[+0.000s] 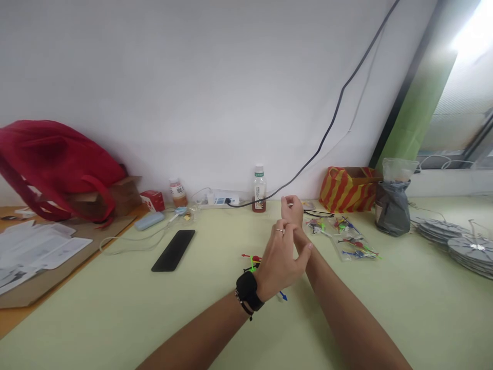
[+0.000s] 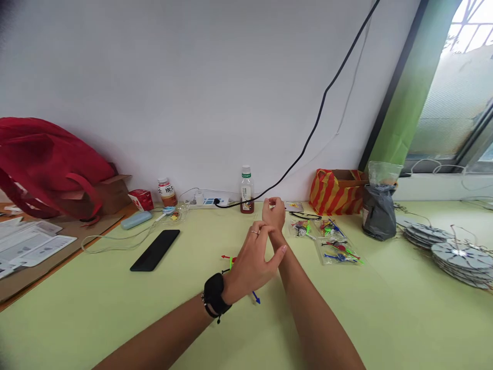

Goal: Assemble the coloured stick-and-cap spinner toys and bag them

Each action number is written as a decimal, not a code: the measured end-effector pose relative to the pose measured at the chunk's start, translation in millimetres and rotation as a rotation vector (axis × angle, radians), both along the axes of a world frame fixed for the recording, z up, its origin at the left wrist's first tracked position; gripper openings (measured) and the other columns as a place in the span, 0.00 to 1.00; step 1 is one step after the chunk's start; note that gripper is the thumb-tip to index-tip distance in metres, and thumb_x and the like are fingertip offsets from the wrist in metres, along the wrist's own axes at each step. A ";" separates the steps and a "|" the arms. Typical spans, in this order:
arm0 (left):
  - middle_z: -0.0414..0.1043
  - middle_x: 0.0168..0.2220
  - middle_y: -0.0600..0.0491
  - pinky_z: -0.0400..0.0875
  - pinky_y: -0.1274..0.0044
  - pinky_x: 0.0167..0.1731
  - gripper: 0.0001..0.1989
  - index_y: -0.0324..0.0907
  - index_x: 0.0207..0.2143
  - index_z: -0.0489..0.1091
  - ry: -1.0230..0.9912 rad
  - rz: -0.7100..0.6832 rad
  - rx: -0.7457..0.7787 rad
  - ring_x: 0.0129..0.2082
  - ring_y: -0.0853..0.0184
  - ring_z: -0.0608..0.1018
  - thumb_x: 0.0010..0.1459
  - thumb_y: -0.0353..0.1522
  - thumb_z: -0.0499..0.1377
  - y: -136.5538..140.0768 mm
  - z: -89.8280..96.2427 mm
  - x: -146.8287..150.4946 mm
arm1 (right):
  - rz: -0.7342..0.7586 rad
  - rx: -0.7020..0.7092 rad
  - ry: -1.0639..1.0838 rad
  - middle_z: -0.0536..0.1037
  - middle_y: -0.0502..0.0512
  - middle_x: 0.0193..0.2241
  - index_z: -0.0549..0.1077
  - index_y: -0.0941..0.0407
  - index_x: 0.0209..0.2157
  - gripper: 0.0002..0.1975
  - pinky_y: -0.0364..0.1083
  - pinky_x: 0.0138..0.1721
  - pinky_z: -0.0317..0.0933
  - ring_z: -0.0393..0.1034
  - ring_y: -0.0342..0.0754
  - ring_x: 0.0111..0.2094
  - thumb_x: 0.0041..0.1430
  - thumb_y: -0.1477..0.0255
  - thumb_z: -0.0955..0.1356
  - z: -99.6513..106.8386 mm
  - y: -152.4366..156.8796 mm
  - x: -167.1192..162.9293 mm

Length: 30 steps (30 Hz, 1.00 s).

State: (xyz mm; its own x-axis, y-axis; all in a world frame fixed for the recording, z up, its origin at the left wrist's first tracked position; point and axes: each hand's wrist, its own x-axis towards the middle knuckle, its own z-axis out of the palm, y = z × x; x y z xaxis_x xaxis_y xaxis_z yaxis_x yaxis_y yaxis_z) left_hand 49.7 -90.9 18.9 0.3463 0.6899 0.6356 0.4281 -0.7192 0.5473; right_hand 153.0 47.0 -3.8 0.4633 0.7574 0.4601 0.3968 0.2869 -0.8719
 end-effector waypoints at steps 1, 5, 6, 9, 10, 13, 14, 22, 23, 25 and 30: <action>0.63 0.55 0.42 0.67 0.58 0.57 0.15 0.45 0.52 0.64 -0.017 0.019 -0.001 0.58 0.52 0.69 0.64 0.36 0.60 5.7 0.1 -2.7 | 0.020 0.001 -0.009 0.77 0.60 0.40 0.71 0.54 0.38 0.14 0.51 0.42 0.62 0.68 0.53 0.37 0.61 0.59 0.63 -2.6 0.1 -3.1; 0.62 0.57 0.42 0.66 0.59 0.58 0.17 0.44 0.54 0.63 -0.119 0.106 -0.023 0.58 0.54 0.70 0.64 0.34 0.60 28.9 -0.2 -11.1 | 0.097 0.014 -0.126 0.76 0.59 0.41 0.72 0.54 0.40 0.12 0.50 0.39 0.62 0.68 0.52 0.37 0.60 0.62 0.64 -10.0 3.3 -12.2; 0.62 0.58 0.42 0.67 0.60 0.57 0.18 0.44 0.55 0.63 -0.132 0.108 -0.036 0.57 0.54 0.70 0.64 0.33 0.60 29.7 -1.2 -11.4 | 0.094 0.018 -0.169 0.75 0.59 0.42 0.72 0.54 0.41 0.12 0.50 0.40 0.62 0.68 0.52 0.37 0.61 0.63 0.64 -11.3 5.8 -10.9; 0.68 0.54 0.41 0.71 0.62 0.50 0.15 0.44 0.53 0.67 -0.104 0.050 -0.121 0.50 0.55 0.75 0.64 0.36 0.60 17.1 -4.5 -9.3 | 0.037 -0.019 -0.331 0.75 0.60 0.42 0.72 0.55 0.45 0.13 0.50 0.42 0.63 0.69 0.53 0.39 0.62 0.65 0.62 -16.8 16.4 3.9; 0.73 0.48 0.43 0.73 0.65 0.44 0.10 0.44 0.47 0.71 -0.056 -0.008 -0.166 0.44 0.57 0.76 0.64 0.37 0.59 10.9 -4.8 -8.8 | 0.019 -0.057 -0.398 0.75 0.61 0.42 0.71 0.56 0.46 0.14 0.51 0.43 0.63 0.69 0.54 0.41 0.63 0.66 0.62 -19.6 20.0 11.3; 0.77 0.28 0.51 0.69 0.73 0.28 0.14 0.43 0.30 0.75 0.150 -0.290 -0.357 0.27 0.64 0.76 0.65 0.41 0.58 2.4 -0.8 -13.4 | 0.019 -0.167 -0.555 0.76 0.65 0.45 0.70 0.58 0.50 0.16 0.53 0.49 0.62 0.69 0.56 0.46 0.64 0.69 0.60 -30.8 26.4 32.7; 0.77 0.26 0.52 0.68 0.74 0.26 0.15 0.43 0.29 0.76 0.185 -0.334 -0.384 0.25 0.66 0.75 0.65 0.41 0.58 5.5 1.9 -17.7 | 0.035 -0.187 -0.590 0.76 0.66 0.47 0.70 0.59 0.51 0.16 0.54 0.51 0.61 0.69 0.57 0.49 0.64 0.70 0.61 -35.3 26.5 37.5; 0.81 0.32 0.50 0.68 0.74 0.29 0.14 0.44 0.34 0.80 0.249 -0.082 -0.300 0.28 0.63 0.77 0.59 0.44 0.61 90.7 10.9 -87.4 | 0.267 -0.358 -0.866 0.79 0.66 0.43 0.77 0.56 0.41 0.10 0.53 0.51 0.60 0.70 0.60 0.52 0.56 0.76 0.69 -59.0 13.6 28.7; 0.81 0.32 0.50 0.68 0.74 0.29 0.14 0.44 0.34 0.80 0.274 -0.045 -0.309 0.29 0.62 0.78 0.59 0.45 0.62 99.2 9.4 -96.4 | 0.301 -0.368 -0.890 0.80 0.66 0.42 0.77 0.56 0.37 0.07 0.52 0.48 0.60 0.71 0.59 0.49 0.57 0.78 0.68 -58.1 13.2 25.4; 0.81 0.33 0.50 0.68 0.74 0.29 0.15 0.44 0.37 0.80 0.308 0.005 -0.344 0.29 0.62 0.78 0.57 0.45 0.63 111.7 6.1 -111.5 | 0.368 -0.378 -0.926 0.80 0.64 0.40 0.77 0.56 0.32 0.07 0.50 0.44 0.61 0.73 0.56 0.44 0.57 0.80 0.67 -53.8 12.7 19.5; 0.81 0.43 0.48 0.73 0.71 0.36 0.21 0.44 0.45 0.78 0.388 0.036 -0.355 0.37 0.58 0.80 0.57 0.48 0.63 120.2 5.5 -129.1 | 0.551 -0.372 -0.962 0.80 0.57 0.37 0.77 0.54 0.31 0.07 0.45 0.40 0.61 0.73 0.50 0.39 0.58 0.78 0.67 -35.9 7.5 11.3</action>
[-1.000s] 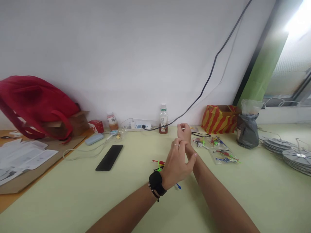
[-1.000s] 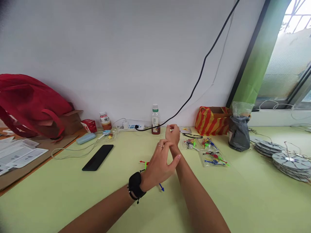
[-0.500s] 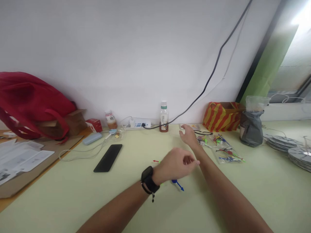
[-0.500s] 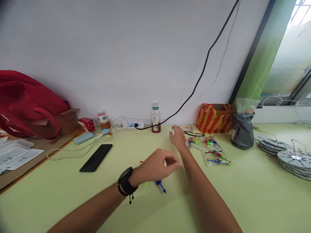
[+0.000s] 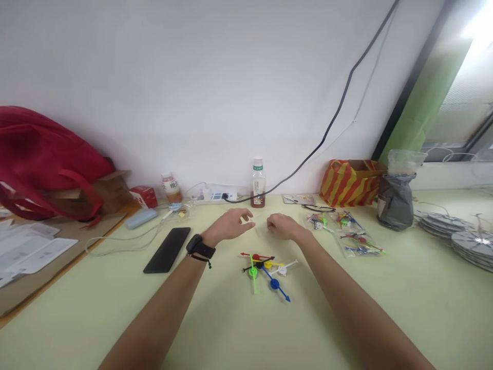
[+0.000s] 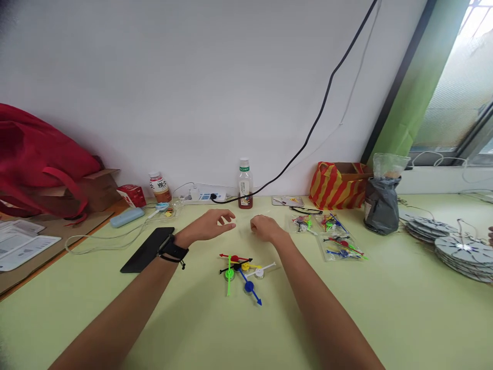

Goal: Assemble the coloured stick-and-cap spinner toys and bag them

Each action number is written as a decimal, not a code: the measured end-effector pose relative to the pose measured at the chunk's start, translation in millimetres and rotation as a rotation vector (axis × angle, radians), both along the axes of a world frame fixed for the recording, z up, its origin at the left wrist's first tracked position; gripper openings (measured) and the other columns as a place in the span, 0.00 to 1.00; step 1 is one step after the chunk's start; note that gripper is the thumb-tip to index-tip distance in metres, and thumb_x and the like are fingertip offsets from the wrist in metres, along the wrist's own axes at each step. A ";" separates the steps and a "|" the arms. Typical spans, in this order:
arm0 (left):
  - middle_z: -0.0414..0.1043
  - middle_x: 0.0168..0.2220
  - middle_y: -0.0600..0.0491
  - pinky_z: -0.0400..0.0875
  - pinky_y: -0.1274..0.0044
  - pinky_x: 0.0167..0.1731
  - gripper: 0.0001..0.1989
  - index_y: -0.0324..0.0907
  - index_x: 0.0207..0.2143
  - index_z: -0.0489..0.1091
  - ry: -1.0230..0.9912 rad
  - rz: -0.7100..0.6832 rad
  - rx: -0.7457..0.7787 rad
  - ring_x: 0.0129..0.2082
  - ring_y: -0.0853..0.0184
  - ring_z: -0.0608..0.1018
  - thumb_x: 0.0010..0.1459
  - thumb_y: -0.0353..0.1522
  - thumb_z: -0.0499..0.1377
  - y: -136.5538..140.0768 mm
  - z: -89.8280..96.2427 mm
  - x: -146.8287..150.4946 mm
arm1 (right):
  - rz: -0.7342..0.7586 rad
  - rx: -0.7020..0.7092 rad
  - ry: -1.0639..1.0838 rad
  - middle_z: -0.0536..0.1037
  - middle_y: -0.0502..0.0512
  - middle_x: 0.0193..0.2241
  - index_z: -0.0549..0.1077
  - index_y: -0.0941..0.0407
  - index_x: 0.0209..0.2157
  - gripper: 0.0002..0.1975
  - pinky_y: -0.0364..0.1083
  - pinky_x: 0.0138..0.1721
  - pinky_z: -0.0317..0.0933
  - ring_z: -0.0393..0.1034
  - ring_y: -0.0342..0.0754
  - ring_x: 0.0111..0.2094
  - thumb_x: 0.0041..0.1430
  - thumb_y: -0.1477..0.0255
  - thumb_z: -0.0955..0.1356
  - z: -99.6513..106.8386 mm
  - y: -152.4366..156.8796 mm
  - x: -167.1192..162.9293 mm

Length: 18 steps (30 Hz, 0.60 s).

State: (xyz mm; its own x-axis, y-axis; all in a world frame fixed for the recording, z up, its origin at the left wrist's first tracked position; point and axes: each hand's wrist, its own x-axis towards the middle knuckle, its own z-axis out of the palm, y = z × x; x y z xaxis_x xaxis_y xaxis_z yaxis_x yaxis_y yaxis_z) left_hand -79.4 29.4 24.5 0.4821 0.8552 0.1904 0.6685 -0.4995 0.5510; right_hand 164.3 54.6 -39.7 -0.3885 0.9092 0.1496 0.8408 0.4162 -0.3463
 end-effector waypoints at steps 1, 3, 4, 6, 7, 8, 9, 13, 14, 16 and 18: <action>0.80 0.47 0.48 0.74 0.70 0.40 0.22 0.45 0.48 0.77 0.018 -0.027 0.009 0.41 0.57 0.80 0.57 0.48 0.62 -0.7 1.0 -0.9 | 0.026 -0.010 0.006 0.81 0.56 0.38 0.77 0.54 0.34 0.07 0.45 0.41 0.61 0.73 0.50 0.39 0.59 0.77 0.67 3.3 -1.5 -0.2; 0.76 0.54 0.48 0.74 0.68 0.47 0.24 0.45 0.54 0.73 0.066 -0.082 0.023 0.48 0.56 0.79 0.58 0.46 0.62 -2.7 2.0 -1.6 | 0.049 -0.014 0.022 0.80 0.58 0.44 0.78 0.55 0.43 0.10 0.46 0.46 0.62 0.73 0.50 0.44 0.63 0.73 0.66 7.9 -4.7 0.6; 0.74 0.57 0.47 0.73 0.66 0.51 0.25 0.45 0.56 0.72 0.096 -0.102 0.030 0.51 0.55 0.78 0.59 0.45 0.62 -3.5 1.6 -1.7 | 0.046 -0.010 0.028 0.79 0.60 0.49 0.76 0.55 0.48 0.13 0.47 0.50 0.62 0.72 0.52 0.49 0.65 0.70 0.65 8.7 -6.2 1.2; 0.71 0.60 0.47 0.68 0.63 0.58 0.25 0.45 0.58 0.70 0.156 -0.122 0.047 0.57 0.53 0.75 0.59 0.41 0.62 -3.8 -1.4 -1.8 | 0.022 -0.017 0.028 0.72 0.67 0.60 0.71 0.58 0.59 0.24 0.52 0.58 0.58 0.65 0.58 0.60 0.65 0.62 0.66 7.0 -9.3 2.0; 0.70 0.62 0.47 0.65 0.62 0.61 0.25 0.45 0.59 0.69 0.181 -0.127 0.056 0.60 0.53 0.73 0.59 0.39 0.61 -3.3 -3.6 -1.9 | 0.019 -0.034 0.028 0.67 0.69 0.63 0.68 0.58 0.62 0.31 0.55 0.61 0.55 0.61 0.62 0.64 0.63 0.57 0.68 4.8 -10.5 2.2; 0.69 0.62 0.46 0.63 0.61 0.63 0.25 0.45 0.59 0.69 0.201 -0.130 0.062 0.62 0.52 0.71 0.60 0.38 0.61 -2.5 -5.9 -2.1 | 0.031 -0.060 0.041 0.65 0.70 0.65 0.67 0.58 0.64 0.35 0.57 0.62 0.54 0.58 0.64 0.66 0.60 0.54 0.70 2.2 -11.3 2.2; 0.68 0.63 0.46 0.61 0.60 0.64 0.26 0.45 0.60 0.68 0.217 -0.130 0.063 0.64 0.52 0.69 0.60 0.38 0.61 -1.5 -7.7 -2.5 | 0.055 -0.089 0.069 0.66 0.69 0.65 0.68 0.57 0.63 0.36 0.57 0.62 0.54 0.58 0.65 0.66 0.58 0.53 0.71 -0.2 -11.5 2.2; 0.67 0.64 0.44 0.62 0.59 0.64 0.28 0.43 0.61 0.67 0.204 -0.087 0.048 0.64 0.50 0.68 0.61 0.41 0.61 0.9 -7.1 -5.1 | 0.139 -0.137 0.214 0.81 0.60 0.47 0.81 0.54 0.43 0.20 0.54 0.54 0.63 0.73 0.61 0.52 0.65 0.55 0.66 -0.2 -7.8 4.3; 0.67 0.64 0.44 0.63 0.59 0.63 0.29 0.43 0.62 0.66 0.178 -0.076 0.053 0.64 0.50 0.68 0.61 0.42 0.61 0.6 -4.9 -5.6 | 0.139 -0.140 0.242 0.82 0.58 0.43 0.81 0.55 0.40 0.22 0.53 0.52 0.65 0.74 0.59 0.48 0.67 0.55 0.63 3.2 -6.7 5.2; 0.66 0.65 0.43 0.65 0.60 0.62 0.32 0.43 0.64 0.64 0.088 -0.056 0.075 0.63 0.50 0.70 0.61 0.45 0.61 -0.6 0.2 -5.7 | 0.148 -0.197 0.404 0.83 0.57 0.41 0.81 0.56 0.41 0.26 0.52 0.49 0.67 0.75 0.57 0.46 0.68 0.51 0.61 13.3 -5.8 6.7; 0.65 0.65 0.43 0.67 0.62 0.60 0.36 0.45 0.66 0.61 -0.040 -0.030 0.096 0.62 0.51 0.71 0.60 0.48 0.62 -1.6 4.8 -4.0 | 0.184 -0.333 0.712 0.82 0.59 0.45 0.80 0.56 0.44 0.27 0.52 0.50 0.68 0.76 0.55 0.47 0.66 0.48 0.63 26.4 -7.4 6.6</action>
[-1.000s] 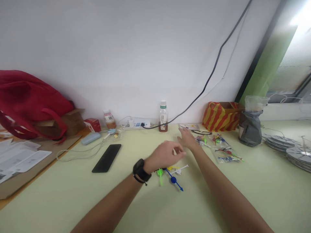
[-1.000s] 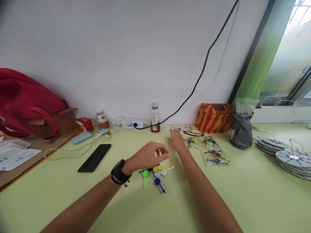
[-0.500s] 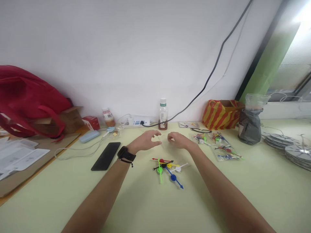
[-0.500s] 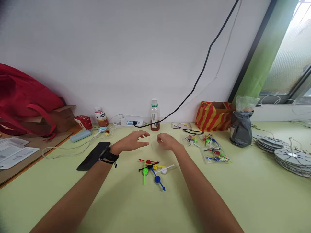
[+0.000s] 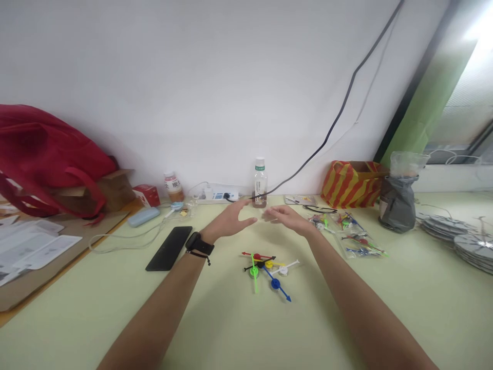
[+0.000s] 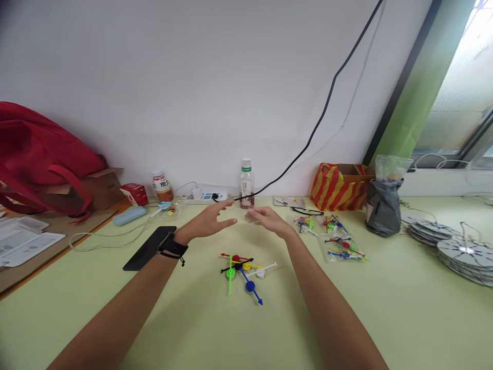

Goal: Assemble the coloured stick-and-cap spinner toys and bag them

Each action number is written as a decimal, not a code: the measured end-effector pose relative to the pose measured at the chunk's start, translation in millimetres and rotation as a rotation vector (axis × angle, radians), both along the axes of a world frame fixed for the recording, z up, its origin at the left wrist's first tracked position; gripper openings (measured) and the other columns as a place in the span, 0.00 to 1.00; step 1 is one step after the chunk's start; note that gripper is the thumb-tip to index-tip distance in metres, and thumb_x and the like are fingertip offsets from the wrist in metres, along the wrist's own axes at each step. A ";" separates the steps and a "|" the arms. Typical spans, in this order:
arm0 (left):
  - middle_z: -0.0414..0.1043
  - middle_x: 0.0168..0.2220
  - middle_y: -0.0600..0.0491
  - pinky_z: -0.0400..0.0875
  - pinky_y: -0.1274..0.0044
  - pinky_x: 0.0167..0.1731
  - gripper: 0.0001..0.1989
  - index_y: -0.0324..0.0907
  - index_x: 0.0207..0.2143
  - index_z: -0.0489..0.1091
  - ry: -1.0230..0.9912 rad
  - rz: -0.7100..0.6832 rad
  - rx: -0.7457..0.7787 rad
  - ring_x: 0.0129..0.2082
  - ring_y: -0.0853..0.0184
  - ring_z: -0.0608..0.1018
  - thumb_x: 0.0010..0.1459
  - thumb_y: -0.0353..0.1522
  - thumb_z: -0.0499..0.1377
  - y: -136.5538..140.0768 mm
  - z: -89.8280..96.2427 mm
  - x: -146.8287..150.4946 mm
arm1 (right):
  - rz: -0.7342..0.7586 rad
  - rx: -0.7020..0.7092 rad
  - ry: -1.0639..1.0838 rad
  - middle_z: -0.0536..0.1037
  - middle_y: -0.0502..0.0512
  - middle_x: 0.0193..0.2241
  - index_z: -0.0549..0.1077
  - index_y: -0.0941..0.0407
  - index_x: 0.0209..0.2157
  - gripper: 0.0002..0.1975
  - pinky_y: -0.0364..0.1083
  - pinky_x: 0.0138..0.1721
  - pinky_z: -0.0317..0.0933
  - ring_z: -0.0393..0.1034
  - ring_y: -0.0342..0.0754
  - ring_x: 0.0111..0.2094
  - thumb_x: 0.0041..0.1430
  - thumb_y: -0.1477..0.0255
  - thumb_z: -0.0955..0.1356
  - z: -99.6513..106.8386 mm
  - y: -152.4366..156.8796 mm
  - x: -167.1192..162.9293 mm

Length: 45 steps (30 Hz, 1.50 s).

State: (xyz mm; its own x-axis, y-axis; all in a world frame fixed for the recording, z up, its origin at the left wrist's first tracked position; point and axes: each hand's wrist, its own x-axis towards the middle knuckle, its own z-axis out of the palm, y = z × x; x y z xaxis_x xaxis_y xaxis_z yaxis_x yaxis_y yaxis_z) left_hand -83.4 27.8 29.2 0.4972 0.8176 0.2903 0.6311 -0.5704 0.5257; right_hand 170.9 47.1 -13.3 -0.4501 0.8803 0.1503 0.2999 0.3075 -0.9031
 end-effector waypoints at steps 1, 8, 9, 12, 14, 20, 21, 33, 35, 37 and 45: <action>0.65 0.65 0.43 0.68 0.62 0.59 0.38 0.45 0.67 0.59 -0.070 0.016 0.001 0.61 0.51 0.72 0.59 0.48 0.63 -0.2 1.7 1.4 | 0.027 -0.085 0.162 0.81 0.60 0.47 0.79 0.56 0.45 0.27 0.52 0.51 0.68 0.76 0.54 0.48 0.64 0.47 0.64 6.9 -1.7 -0.8; 0.81 0.39 0.46 0.75 0.70 0.44 0.21 0.40 0.39 0.76 -0.301 -0.081 -0.179 0.41 0.60 0.82 0.62 0.50 0.59 4.5 7.4 7.5 | 0.129 -0.289 0.536 0.81 0.60 0.47 0.78 0.54 0.46 0.29 0.52 0.48 0.71 0.77 0.53 0.44 0.63 0.44 0.64 44.4 -17.5 -8.4; 0.81 0.36 0.47 0.76 0.71 0.41 0.21 0.40 0.36 0.75 -0.321 -0.095 -0.207 0.38 0.61 0.82 0.63 0.50 0.59 4.9 8.4 7.0 | 0.102 -0.264 0.534 0.81 0.59 0.47 0.78 0.53 0.48 0.28 0.51 0.47 0.71 0.77 0.52 0.43 0.63 0.45 0.64 46.9 -18.8 -7.5; 0.81 0.33 0.48 0.76 0.74 0.35 0.21 0.40 0.35 0.72 -0.367 -0.106 -0.275 0.32 0.64 0.82 0.62 0.50 0.60 4.5 10.6 5.1 | -0.028 -0.124 0.520 0.80 0.55 0.43 0.77 0.51 0.49 0.23 0.47 0.45 0.69 0.75 0.48 0.41 0.59 0.51 0.72 51.3 -20.8 -1.9; 0.80 0.30 0.49 0.75 0.74 0.31 0.21 0.41 0.35 0.71 -0.377 -0.097 -0.301 0.28 0.65 0.81 0.62 0.50 0.59 3.4 11.0 4.5 | -0.070 -0.047 0.503 0.80 0.54 0.39 0.78 0.52 0.48 0.22 0.46 0.44 0.69 0.74 0.47 0.41 0.57 0.54 0.74 53.6 -21.3 2.3; 0.77 0.24 0.53 0.69 0.78 0.21 0.20 0.42 0.34 0.68 -0.368 -0.072 -0.251 0.19 0.69 0.76 0.63 0.50 0.58 0.8 10.6 5.8 | -0.061 0.055 0.445 0.80 0.52 0.33 0.79 0.53 0.46 0.21 0.46 0.41 0.67 0.73 0.46 0.35 0.54 0.57 0.76 64.5 -23.8 8.3; 0.77 0.23 0.53 0.69 0.78 0.21 0.20 0.42 0.33 0.67 -0.376 -0.066 -0.239 0.18 0.70 0.75 0.63 0.50 0.58 0.1 11.5 6.3 | -0.086 0.078 0.437 0.79 0.52 0.32 0.80 0.53 0.45 0.20 0.46 0.41 0.67 0.72 0.46 0.35 0.53 0.58 0.76 66.0 -23.8 8.9; 0.83 0.36 0.44 0.79 0.66 0.44 0.22 0.38 0.40 0.77 -0.560 -0.109 -0.399 0.38 0.58 0.84 0.52 0.46 0.71 -7.5 21.2 9.6 | -0.461 0.387 0.366 0.79 0.53 0.34 0.74 0.53 0.47 0.23 0.48 0.39 0.67 0.72 0.49 0.36 0.54 0.56 0.74 78.5 -29.2 2.9; 0.82 0.34 0.45 0.80 0.67 0.40 0.21 0.39 0.37 0.78 -0.514 -0.059 -0.314 0.35 0.59 0.84 0.51 0.46 0.71 -6.5 21.4 7.5 | -0.554 0.502 0.374 0.78 0.54 0.33 0.74 0.53 0.45 0.19 0.47 0.37 0.67 0.72 0.49 0.36 0.58 0.55 0.71 86.5 -35.2 -0.5; 0.82 0.33 0.45 0.80 0.68 0.38 0.20 0.39 0.36 0.78 -0.484 -0.042 -0.271 0.34 0.60 0.83 0.51 0.47 0.71 -6.3 22.6 6.1 | -0.527 0.562 0.328 0.78 0.54 0.32 0.76 0.54 0.40 0.17 0.48 0.37 0.67 0.72 0.50 0.35 0.61 0.55 0.69 95.3 -43.9 -3.9; 0.83 0.40 0.44 0.79 0.67 0.44 0.21 0.41 0.47 0.79 -0.357 -0.132 -0.363 0.40 0.58 0.84 0.58 0.46 0.65 -12.6 31.3 4.8 | -0.346 0.704 -0.049 0.82 0.57 0.38 0.80 0.52 0.39 0.13 0.51 0.41 0.65 0.74 0.54 0.40 0.63 0.58 0.69 109.5 -71.2 -13.9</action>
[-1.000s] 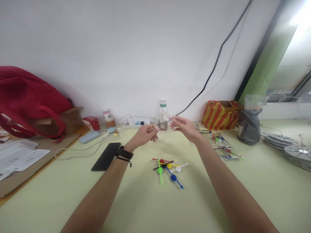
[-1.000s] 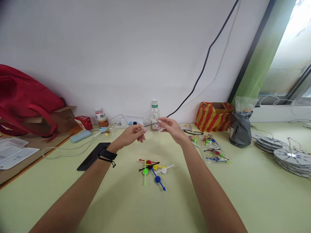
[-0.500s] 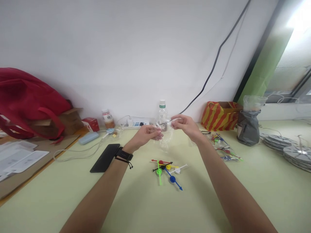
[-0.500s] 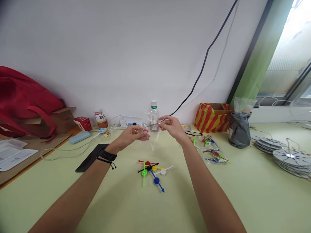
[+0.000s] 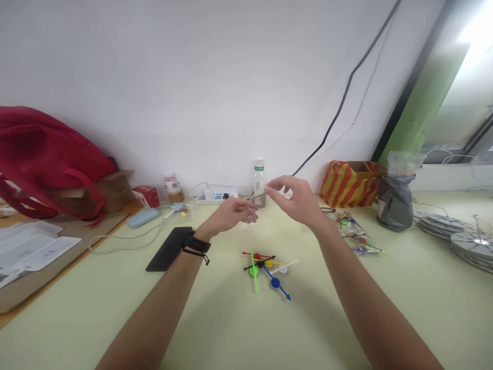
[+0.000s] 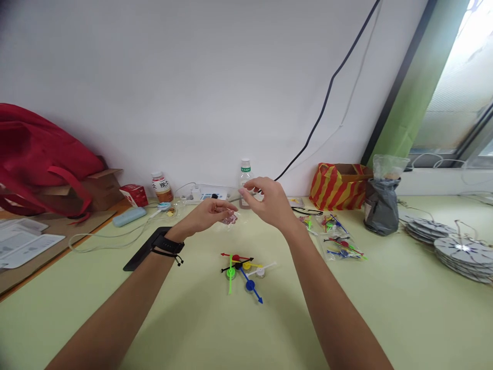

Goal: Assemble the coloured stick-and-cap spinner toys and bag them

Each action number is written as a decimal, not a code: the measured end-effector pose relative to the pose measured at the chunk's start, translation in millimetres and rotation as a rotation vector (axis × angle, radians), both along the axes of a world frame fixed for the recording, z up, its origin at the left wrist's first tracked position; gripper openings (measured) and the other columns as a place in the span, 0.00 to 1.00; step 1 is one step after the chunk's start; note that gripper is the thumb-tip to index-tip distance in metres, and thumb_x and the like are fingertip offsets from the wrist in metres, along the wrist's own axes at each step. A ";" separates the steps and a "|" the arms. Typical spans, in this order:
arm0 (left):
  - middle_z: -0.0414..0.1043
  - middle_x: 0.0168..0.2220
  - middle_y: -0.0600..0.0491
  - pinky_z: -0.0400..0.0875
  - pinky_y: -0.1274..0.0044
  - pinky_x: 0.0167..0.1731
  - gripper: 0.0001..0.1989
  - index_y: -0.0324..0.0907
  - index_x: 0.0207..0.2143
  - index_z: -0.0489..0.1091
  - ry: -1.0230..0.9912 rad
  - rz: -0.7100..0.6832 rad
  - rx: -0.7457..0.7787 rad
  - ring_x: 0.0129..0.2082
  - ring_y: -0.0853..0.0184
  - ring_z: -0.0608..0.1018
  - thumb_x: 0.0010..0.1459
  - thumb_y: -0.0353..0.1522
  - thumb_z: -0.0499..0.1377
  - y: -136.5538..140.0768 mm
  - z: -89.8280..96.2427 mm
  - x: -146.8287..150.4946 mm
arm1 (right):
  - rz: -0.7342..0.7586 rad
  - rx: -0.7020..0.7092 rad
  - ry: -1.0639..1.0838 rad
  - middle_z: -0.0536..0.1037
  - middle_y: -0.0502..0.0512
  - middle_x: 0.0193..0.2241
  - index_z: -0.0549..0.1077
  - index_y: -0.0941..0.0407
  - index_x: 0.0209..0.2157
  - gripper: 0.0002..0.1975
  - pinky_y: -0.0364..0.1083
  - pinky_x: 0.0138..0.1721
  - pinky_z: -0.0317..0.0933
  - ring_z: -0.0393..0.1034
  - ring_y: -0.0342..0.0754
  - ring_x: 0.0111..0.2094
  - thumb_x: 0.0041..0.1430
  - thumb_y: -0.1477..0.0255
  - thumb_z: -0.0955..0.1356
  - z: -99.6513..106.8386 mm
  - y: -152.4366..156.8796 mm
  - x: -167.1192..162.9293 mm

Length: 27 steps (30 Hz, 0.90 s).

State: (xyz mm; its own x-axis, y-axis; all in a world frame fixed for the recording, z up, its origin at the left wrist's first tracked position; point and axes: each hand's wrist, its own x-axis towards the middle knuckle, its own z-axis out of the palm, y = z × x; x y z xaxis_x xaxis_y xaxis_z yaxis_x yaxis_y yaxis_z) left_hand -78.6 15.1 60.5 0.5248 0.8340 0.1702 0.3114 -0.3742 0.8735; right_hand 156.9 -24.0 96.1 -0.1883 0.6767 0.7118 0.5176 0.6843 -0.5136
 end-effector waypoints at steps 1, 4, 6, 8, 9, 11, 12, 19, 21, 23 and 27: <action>0.83 0.40 0.45 0.79 0.67 0.44 0.20 0.41 0.46 0.79 0.006 -0.013 -0.009 0.40 0.58 0.84 0.59 0.45 0.65 -1.4 1.2 0.0 | 0.020 -0.025 -0.038 0.82 0.57 0.39 0.80 0.52 0.40 0.12 0.51 0.41 0.65 0.74 0.55 0.41 0.62 0.59 0.70 -1.1 0.5 0.2; 0.83 0.36 0.46 0.78 0.69 0.40 0.19 0.40 0.43 0.80 0.045 -0.037 -0.021 0.37 0.59 0.84 0.57 0.44 0.66 -5.4 5.2 0.0 | 0.085 -0.103 -0.094 0.83 0.56 0.38 0.79 0.52 0.42 0.11 0.52 0.43 0.66 0.76 0.55 0.40 0.60 0.62 0.71 -5.4 5.4 2.5; 0.83 0.34 0.46 0.77 0.70 0.38 0.18 0.40 0.41 0.79 0.077 -0.045 -0.013 0.36 0.58 0.84 0.56 0.45 0.66 -7.7 7.9 -0.8 | 0.141 -0.159 -0.093 0.83 0.55 0.35 0.79 0.53 0.38 0.09 0.52 0.43 0.67 0.76 0.53 0.38 0.62 0.64 0.70 -7.9 9.3 4.8; 0.83 0.35 0.46 0.77 0.70 0.38 0.19 0.40 0.42 0.79 0.109 -0.063 -0.010 0.37 0.58 0.84 0.57 0.46 0.65 -9.3 10.3 -2.9 | 0.207 -0.231 -0.066 0.82 0.55 0.33 0.77 0.54 0.34 0.09 0.51 0.42 0.68 0.76 0.51 0.36 0.63 0.63 0.69 -9.7 12.2 7.3; 0.83 0.37 0.45 0.77 0.70 0.40 0.21 0.41 0.45 0.79 0.124 -0.086 -0.016 0.39 0.58 0.84 0.57 0.46 0.65 -9.6 11.4 -4.5 | 0.235 -0.268 -0.036 0.82 0.55 0.33 0.76 0.54 0.33 0.10 0.51 0.42 0.68 0.76 0.51 0.36 0.63 0.63 0.69 -10.4 13.2 8.6; 0.83 0.43 0.45 0.77 0.69 0.43 0.23 0.43 0.51 0.77 0.148 -0.147 -0.031 0.44 0.57 0.83 0.57 0.46 0.66 -9.3 12.8 -8.4 | 0.266 -0.336 0.055 0.82 0.55 0.32 0.73 0.54 0.34 0.11 0.50 0.41 0.69 0.77 0.51 0.36 0.64 0.61 0.68 -11.2 14.8 11.6; 0.82 0.46 0.44 0.77 0.69 0.44 0.25 0.44 0.53 0.76 0.156 -0.171 -0.035 0.47 0.56 0.83 0.56 0.45 0.66 -8.6 13.2 -10.3 | 0.271 -0.369 0.101 0.82 0.55 0.33 0.72 0.54 0.35 0.11 0.50 0.41 0.70 0.78 0.50 0.36 0.64 0.60 0.68 -11.3 15.3 13.4; 0.80 0.51 0.44 0.72 0.62 0.55 0.27 0.45 0.56 0.75 0.022 -0.131 -0.093 0.54 0.54 0.80 0.60 0.49 0.62 -8.9 18.3 -14.0 | 0.434 -0.649 0.158 0.83 0.60 0.43 0.77 0.55 0.45 0.19 0.55 0.53 0.68 0.77 0.54 0.47 0.62 0.54 0.71 -4.7 11.1 32.6; 0.76 0.56 0.45 0.70 0.62 0.58 0.27 0.47 0.58 0.73 -0.007 -0.185 -0.148 0.58 0.54 0.76 0.61 0.50 0.61 -13.7 22.7 -13.3 | 0.538 -0.734 0.037 0.81 0.59 0.50 0.78 0.53 0.51 0.21 0.55 0.58 0.65 0.74 0.55 0.55 0.61 0.55 0.71 -2.6 7.5 37.6; 0.74 0.59 0.47 0.69 0.63 0.59 0.26 0.51 0.59 0.72 -0.002 -0.250 -0.208 0.61 0.55 0.74 0.62 0.50 0.60 -19.0 26.7 -12.8 | 0.634 -0.803 -0.095 0.78 0.57 0.56 0.77 0.51 0.55 0.23 0.56 0.62 0.62 0.69 0.55 0.60 0.61 0.57 0.72 -1.9 4.7 40.1; 0.75 0.58 0.48 0.74 0.65 0.54 0.24 0.53 0.57 0.74 0.035 -0.274 -0.239 0.61 0.55 0.74 0.63 0.50 0.60 -26.2 29.5 -11.5 | 0.782 -0.877 -0.170 0.74 0.56 0.60 0.74 0.50 0.59 0.27 0.56 0.63 0.60 0.66 0.56 0.63 0.59 0.60 0.74 -4.8 3.7 36.0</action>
